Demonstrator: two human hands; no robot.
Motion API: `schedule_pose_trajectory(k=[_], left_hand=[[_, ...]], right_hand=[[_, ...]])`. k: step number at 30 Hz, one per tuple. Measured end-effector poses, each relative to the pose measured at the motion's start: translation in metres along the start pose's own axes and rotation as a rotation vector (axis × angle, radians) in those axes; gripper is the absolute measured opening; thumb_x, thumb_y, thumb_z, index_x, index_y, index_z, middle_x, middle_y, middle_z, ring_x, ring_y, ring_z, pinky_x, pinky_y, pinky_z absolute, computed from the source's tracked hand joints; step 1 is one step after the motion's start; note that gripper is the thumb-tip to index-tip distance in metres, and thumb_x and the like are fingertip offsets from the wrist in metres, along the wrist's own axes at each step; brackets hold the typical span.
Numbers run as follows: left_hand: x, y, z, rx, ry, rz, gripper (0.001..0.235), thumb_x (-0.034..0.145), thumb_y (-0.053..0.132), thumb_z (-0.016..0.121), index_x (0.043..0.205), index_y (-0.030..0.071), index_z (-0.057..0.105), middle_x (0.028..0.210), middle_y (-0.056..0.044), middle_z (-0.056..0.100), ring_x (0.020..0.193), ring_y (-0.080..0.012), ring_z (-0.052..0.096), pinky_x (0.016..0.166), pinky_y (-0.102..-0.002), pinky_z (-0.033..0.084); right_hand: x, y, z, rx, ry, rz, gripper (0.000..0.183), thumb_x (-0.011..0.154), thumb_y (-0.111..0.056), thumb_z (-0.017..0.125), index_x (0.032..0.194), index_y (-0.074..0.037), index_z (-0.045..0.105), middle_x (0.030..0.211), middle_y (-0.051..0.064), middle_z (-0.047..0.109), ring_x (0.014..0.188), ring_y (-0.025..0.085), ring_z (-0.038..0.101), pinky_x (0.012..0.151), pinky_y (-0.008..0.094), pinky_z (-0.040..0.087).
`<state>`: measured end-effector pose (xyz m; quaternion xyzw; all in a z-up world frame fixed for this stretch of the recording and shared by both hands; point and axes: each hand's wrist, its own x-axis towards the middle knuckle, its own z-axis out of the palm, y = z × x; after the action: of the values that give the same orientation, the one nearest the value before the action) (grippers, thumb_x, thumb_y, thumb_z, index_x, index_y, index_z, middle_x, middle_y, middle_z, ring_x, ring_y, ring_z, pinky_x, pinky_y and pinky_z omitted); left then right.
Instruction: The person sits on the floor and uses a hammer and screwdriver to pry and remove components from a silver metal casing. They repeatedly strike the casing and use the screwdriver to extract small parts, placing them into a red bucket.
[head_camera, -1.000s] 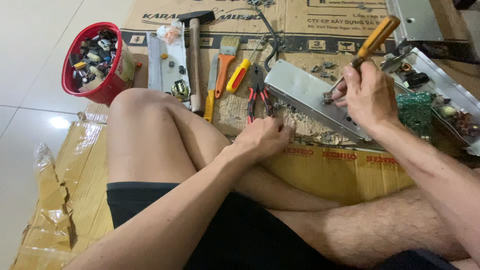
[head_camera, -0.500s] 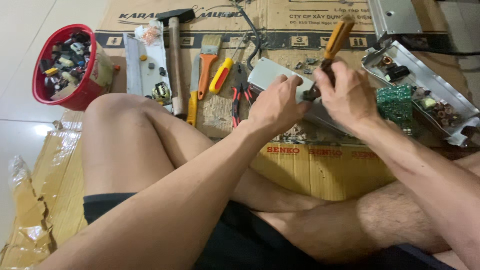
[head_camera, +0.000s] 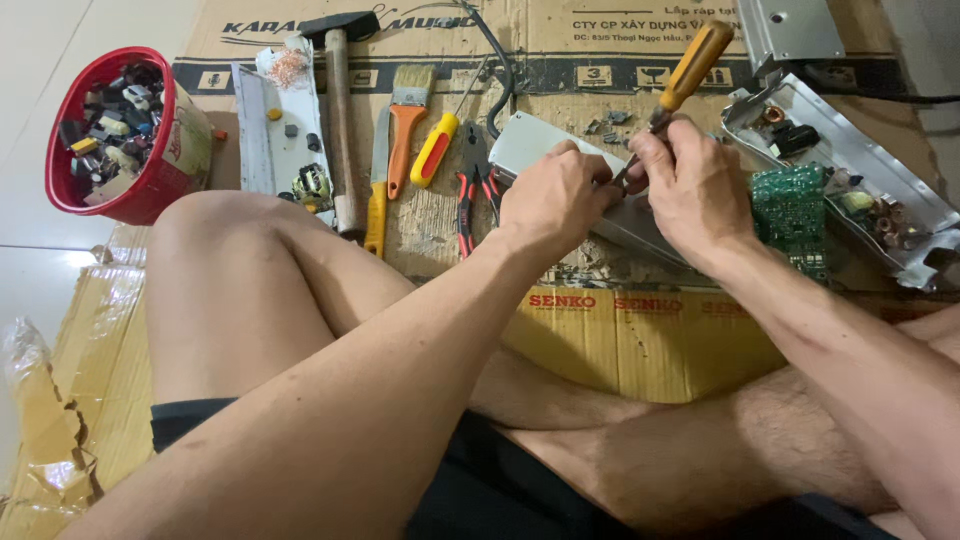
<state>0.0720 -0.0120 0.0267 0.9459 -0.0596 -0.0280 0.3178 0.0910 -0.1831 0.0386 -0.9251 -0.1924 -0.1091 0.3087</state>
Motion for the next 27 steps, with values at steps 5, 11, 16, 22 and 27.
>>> schedule_pose_trajectory(k=[5,11,16,22,27], left_hand=[[0.000,0.002,-0.003,0.030,-0.005,0.020,0.024,0.095,0.031,0.061,0.111,0.021,0.076,0.111,-0.009,0.066,0.100,-0.0403,0.074,0.082,-0.055,0.062],[0.002,-0.002,-0.001,0.001,-0.038,-0.003,0.026,0.094,0.035,0.062,0.114,0.023,0.075,0.114,-0.006,0.065,0.098,-0.0397,0.075,0.080,-0.056,0.063],[0.002,-0.004,0.000,0.282,-0.026,0.219,0.026,0.093,0.021,0.055,0.105,0.016,0.077,0.104,-0.008,0.071,0.104,-0.0365,0.071,0.077,-0.052,0.065],[-0.003,-0.026,0.000,0.413,0.014,0.435,0.020,0.089,0.016,0.061,0.097,0.009,0.078,0.098,-0.012,0.067,0.097,-0.0429,0.069,0.074,-0.052,0.065],[-0.056,-0.037,-0.066,0.030,0.324,-0.342,0.032,0.093,0.027,0.056,0.119,0.011,0.066,0.114,-0.017,0.060,0.103,-0.0451,0.069,0.085,-0.063,0.058]], right_hand=[[0.003,0.009,0.007,-0.052,0.008,-0.061,0.040,0.115,-0.038,0.054,0.093,-0.007,0.065,0.083,0.011,0.074,0.087,0.042,0.071,0.072,0.059,0.053],[-0.001,0.009,0.016,-0.124,0.019,-0.144,0.041,0.115,-0.039,0.056,0.095,-0.004,0.064,0.082,0.016,0.073,0.084,0.044,0.071,0.070,0.057,0.053],[0.003,0.015,0.017,-0.149,0.005,-0.140,0.044,0.114,-0.039,0.054,0.096,0.001,0.062,0.083,0.024,0.072,0.082,0.050,0.069,0.068,0.061,0.052],[-0.008,-0.002,0.015,-0.164,0.013,-0.151,0.038,0.110,-0.034,0.054,0.100,0.002,0.059,0.085,0.032,0.068,0.083,0.053,0.067,0.064,0.063,0.052],[-0.009,0.003,0.015,-0.117,-0.001,-0.127,0.042,0.112,-0.034,0.055,0.088,-0.001,0.062,0.080,0.025,0.070,0.080,0.049,0.068,0.066,0.059,0.052]])
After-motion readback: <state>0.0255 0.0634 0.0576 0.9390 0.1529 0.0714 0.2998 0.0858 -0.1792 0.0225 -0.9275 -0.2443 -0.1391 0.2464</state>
